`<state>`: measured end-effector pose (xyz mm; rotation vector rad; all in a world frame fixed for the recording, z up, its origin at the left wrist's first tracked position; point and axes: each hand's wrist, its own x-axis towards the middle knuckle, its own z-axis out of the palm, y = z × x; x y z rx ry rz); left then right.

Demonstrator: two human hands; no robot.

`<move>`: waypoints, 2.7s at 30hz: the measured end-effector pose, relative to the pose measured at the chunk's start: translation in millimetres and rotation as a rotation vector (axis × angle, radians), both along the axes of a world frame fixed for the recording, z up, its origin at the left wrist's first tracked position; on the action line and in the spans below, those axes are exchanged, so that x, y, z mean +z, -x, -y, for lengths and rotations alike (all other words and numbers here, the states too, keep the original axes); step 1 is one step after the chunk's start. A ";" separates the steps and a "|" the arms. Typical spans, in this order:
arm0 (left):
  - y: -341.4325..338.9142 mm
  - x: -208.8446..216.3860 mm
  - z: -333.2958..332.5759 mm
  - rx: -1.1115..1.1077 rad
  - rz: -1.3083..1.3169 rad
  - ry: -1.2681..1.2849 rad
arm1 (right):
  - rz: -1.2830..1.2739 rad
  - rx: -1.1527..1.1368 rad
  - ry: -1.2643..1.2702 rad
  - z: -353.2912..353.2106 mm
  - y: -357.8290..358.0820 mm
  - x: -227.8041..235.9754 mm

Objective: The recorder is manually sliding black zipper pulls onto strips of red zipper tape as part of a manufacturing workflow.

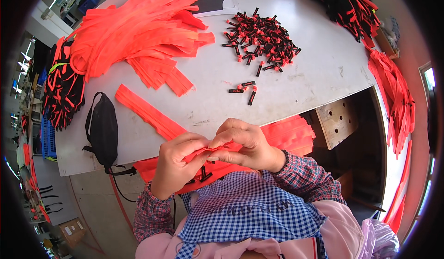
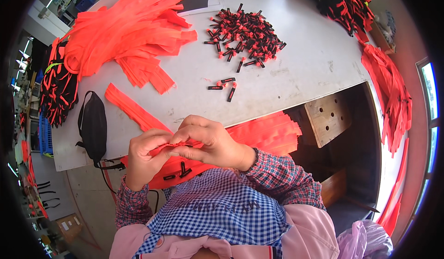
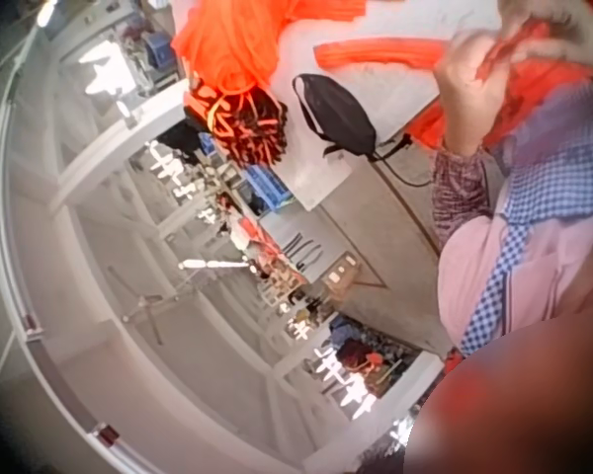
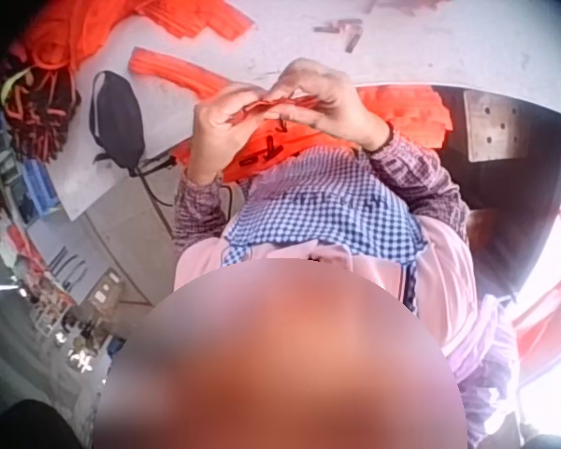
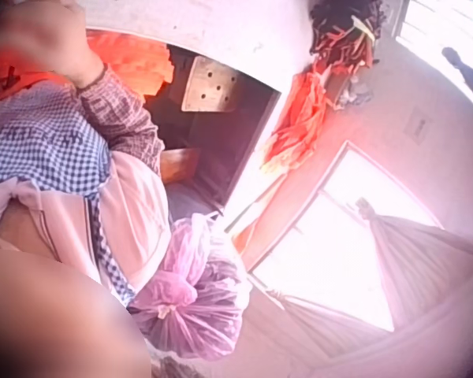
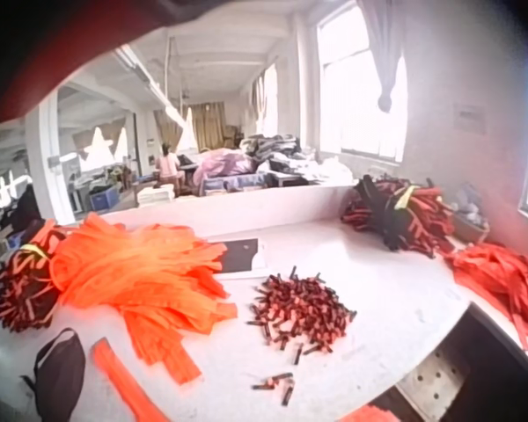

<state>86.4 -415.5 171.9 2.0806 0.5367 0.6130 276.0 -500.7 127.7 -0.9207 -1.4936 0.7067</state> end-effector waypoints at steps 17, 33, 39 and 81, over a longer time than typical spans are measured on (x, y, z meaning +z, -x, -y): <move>1.8 -7.4 -3.1 -0.045 0.054 0.145 | 0.037 -0.024 -0.054 3.1 4.5 -3.0; 2.1 2.1 0.9 -0.047 -0.038 0.208 | -0.091 0.108 0.054 1.0 5.4 -10.4; -0.3 3.6 2.9 -0.038 -0.016 0.237 | -0.084 0.092 0.107 0.0 4.1 -10.6; 151.2 -71.2 -138.1 0.107 -0.597 -0.183 | -0.664 -0.955 -0.171 27.2 -131.9 38.5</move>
